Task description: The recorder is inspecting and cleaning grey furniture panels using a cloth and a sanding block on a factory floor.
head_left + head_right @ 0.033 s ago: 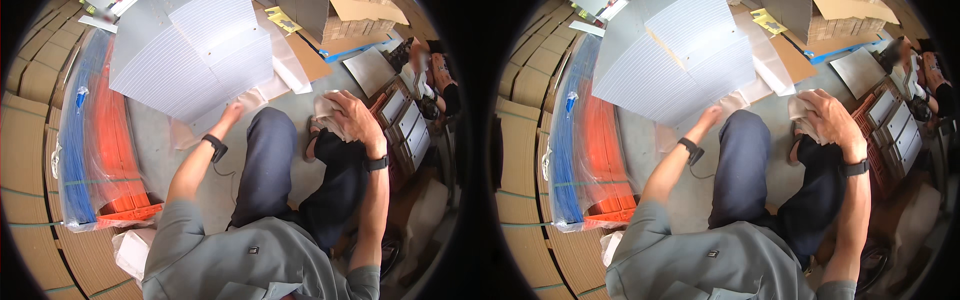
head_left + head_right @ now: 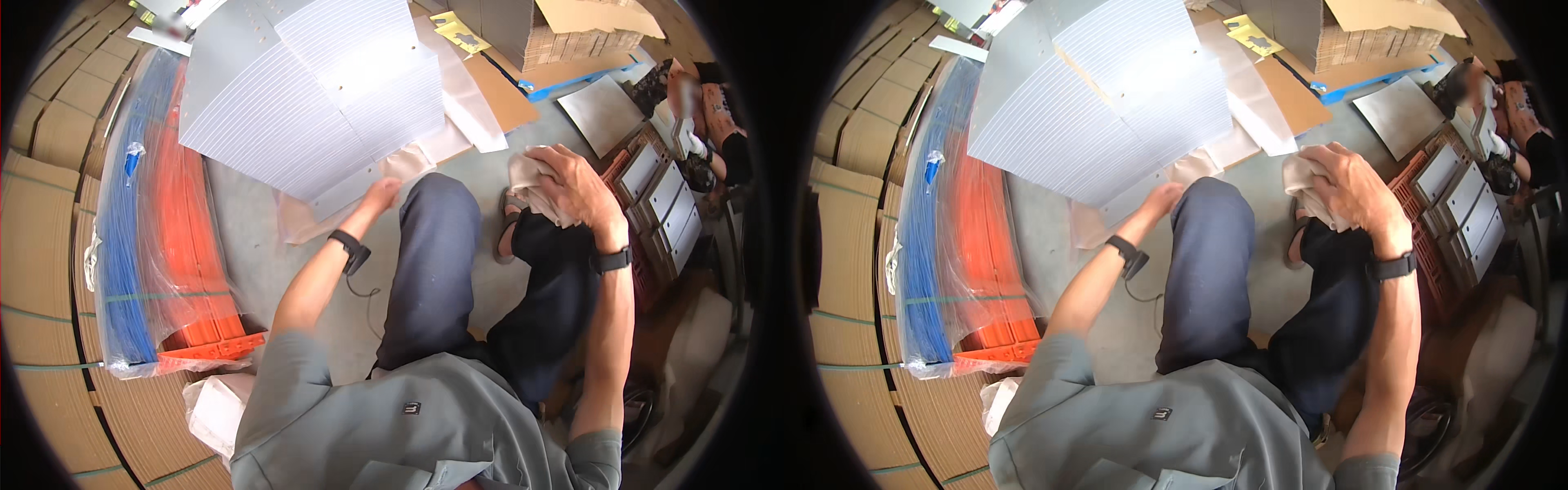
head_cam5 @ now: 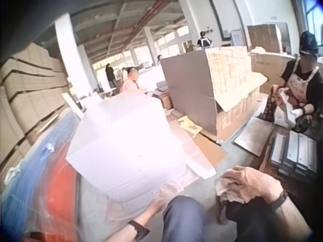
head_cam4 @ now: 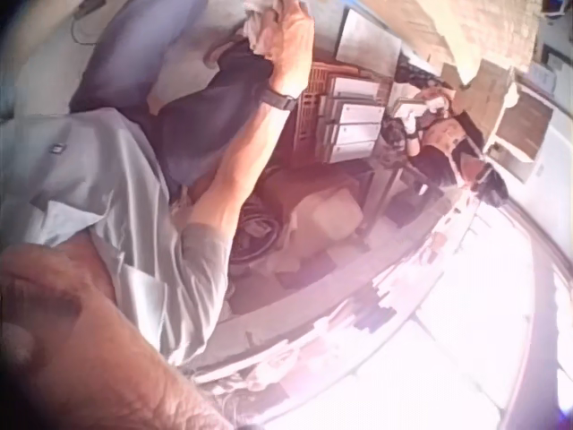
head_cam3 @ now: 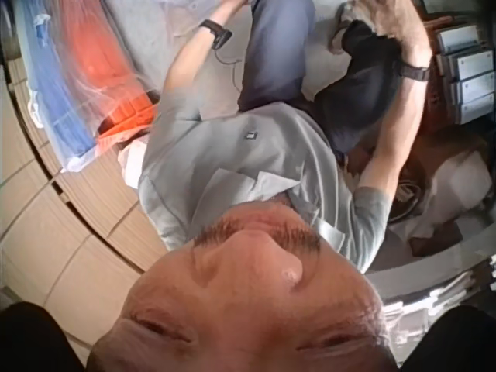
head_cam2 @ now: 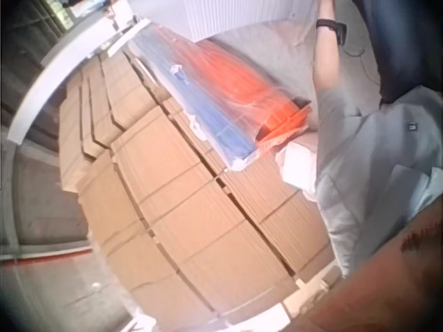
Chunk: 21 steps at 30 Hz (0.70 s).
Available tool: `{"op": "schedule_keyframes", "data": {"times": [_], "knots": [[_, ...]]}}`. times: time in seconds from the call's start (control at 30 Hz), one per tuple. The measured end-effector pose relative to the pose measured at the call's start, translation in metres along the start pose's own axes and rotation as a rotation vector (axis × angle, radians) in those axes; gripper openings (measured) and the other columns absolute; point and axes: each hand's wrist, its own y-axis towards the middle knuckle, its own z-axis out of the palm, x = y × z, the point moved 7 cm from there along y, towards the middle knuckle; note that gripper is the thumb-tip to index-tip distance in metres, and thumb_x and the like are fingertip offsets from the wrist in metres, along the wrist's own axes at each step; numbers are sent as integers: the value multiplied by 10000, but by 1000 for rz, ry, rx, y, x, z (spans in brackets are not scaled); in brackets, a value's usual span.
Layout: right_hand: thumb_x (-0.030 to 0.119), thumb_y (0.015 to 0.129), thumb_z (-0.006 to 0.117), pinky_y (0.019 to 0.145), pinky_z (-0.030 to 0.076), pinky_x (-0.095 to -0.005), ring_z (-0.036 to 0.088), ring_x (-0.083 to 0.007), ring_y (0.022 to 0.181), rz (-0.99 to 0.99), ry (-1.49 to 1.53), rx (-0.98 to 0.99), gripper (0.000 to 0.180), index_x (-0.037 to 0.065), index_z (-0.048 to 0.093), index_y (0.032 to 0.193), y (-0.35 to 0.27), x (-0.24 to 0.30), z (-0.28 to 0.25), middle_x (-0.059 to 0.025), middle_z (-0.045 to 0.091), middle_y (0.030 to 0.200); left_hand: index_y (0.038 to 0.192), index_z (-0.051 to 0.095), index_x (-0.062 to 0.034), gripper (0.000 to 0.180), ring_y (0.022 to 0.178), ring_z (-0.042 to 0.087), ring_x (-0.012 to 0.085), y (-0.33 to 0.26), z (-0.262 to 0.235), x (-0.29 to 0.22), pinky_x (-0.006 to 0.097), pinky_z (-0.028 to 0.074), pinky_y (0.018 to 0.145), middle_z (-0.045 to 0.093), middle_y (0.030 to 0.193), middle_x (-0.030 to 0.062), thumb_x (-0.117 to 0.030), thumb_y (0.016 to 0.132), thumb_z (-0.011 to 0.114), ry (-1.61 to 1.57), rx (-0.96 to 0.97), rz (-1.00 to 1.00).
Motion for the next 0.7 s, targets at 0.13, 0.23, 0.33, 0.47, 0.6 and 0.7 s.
{"op": "schedule_keyframes", "data": {"times": [0.13, 0.23, 0.33, 0.47, 0.6, 0.7], "knots": [[81, 857, 604, 998, 493, -430, 643, -401, 1079, -16, -63, -67, 398, -8, 631, 1244, -15, -20, 0, -204, 698, 1104, 1190, 700, -28, 325, 834, 572, 89, -114, 43, -26, 255, 463, 752, 668, 959, -9, -266, 1009, 572, 37, 131, 61], [152, 848, 668, 974, 514, -415, 680, -379, 1048, -17, -60, -139, 415, -22, 641, 1224, -15, -20, -7, -223, 709, 1124, 1255, 673, -21, 358, 914, 607, 104, -173, 29, 2, 273, 485, 812, 686, 1059, 11, -279, 1035, 558, -84, 123, -118], [239, 853, 694, 924, 534, -436, 690, -384, 1019, 63, 26, -266, 409, -15, 670, 1173, -16, -22, -14, -236, 710, 1079, 1299, 639, -15, 374, 988, 652, 142, -211, 18, 40, 311, 519, 866, 698, 1126, 56, -281, 1055, 540, -156, 66, -222], [272, 915, 680, 859, 549, -379, 716, -299, 918, 129, 207, -439, 369, -2, 679, 1162, -37, -45, -29, -203, 731, 1023, 1344, 592, -8, 378, 1014, 682, 198, -224, 9, 23, 358, 555, 898, 694, 1152, 115, -262, 1077, 507, -205, -22, -115], [268, 975, 700, 722, 549, -266, 668, -103, 801, 170, 1024, -598, 276, 22, 696, 1100, -64, -67, -6, -42, 733, 956, 1369, 563, 12, 385, 1052, 677, 232, -216, 11, -51, 363, 548, 926, 680, 1181, 153, -227, 1077, 489, -204, -52, 137], [253, 968, 711, 698, 537, -264, 647, -79, 779, 229, 989, -684, 265, 22, 691, 1096, -68, -51, 19, -25, 717, 938, 1351, 561, 32, 401, 1052, 677, 229, -215, 24, -123, 351, 552, 921, 673, 1187, 167, -258, 1077, 514, -234, -89, 398]]}}
